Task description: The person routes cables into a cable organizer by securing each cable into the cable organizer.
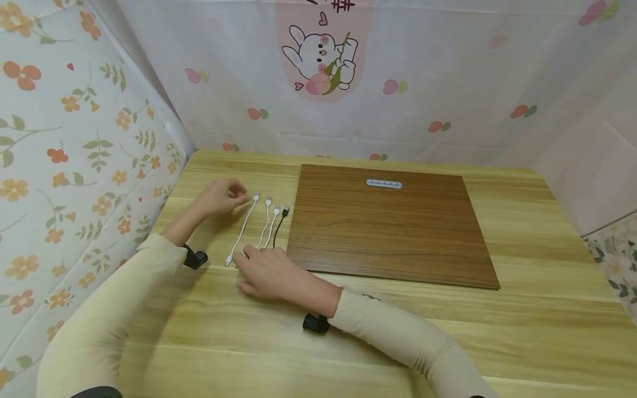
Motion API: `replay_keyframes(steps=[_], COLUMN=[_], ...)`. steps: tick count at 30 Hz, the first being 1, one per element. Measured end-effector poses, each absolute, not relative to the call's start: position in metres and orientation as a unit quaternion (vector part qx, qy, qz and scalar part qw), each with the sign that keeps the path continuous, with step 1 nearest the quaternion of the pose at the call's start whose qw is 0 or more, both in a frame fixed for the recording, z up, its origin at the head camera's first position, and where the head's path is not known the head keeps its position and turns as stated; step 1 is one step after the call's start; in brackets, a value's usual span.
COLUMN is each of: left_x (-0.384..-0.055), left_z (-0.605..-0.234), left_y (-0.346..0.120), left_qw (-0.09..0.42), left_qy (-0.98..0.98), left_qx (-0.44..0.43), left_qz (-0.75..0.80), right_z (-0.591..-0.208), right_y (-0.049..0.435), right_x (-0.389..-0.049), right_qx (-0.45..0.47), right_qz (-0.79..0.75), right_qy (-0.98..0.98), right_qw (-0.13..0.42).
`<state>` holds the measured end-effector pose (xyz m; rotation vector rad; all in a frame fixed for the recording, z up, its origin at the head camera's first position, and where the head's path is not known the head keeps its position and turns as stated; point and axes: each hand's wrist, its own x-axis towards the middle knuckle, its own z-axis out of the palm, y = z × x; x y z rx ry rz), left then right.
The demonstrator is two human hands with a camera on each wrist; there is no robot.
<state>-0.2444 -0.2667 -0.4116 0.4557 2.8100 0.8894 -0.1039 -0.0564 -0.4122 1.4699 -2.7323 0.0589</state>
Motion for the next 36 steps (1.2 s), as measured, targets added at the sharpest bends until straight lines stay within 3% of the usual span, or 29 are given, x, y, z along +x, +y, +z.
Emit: replay_keyframes(steps=[16, 36], left_x=[-0.258, -0.266], left_z=[-0.412, -0.417], left_y=[-0.252, -0.245], left_qw=[0.1, 0.091], left_qy=[0.948, 0.95], left_qx=[0.126, 0.125], left_qz=[0.276, 0.27], right_z=[-0.414, -0.415], right_y=[-0.077, -0.088], right_x=[-0.115, -0.128], right_qx=[0.456, 0.445], right_qz=[-0.012, 0.009], right_qy=[-0.89, -0.895], right_qw=[-0.004, -0.01])
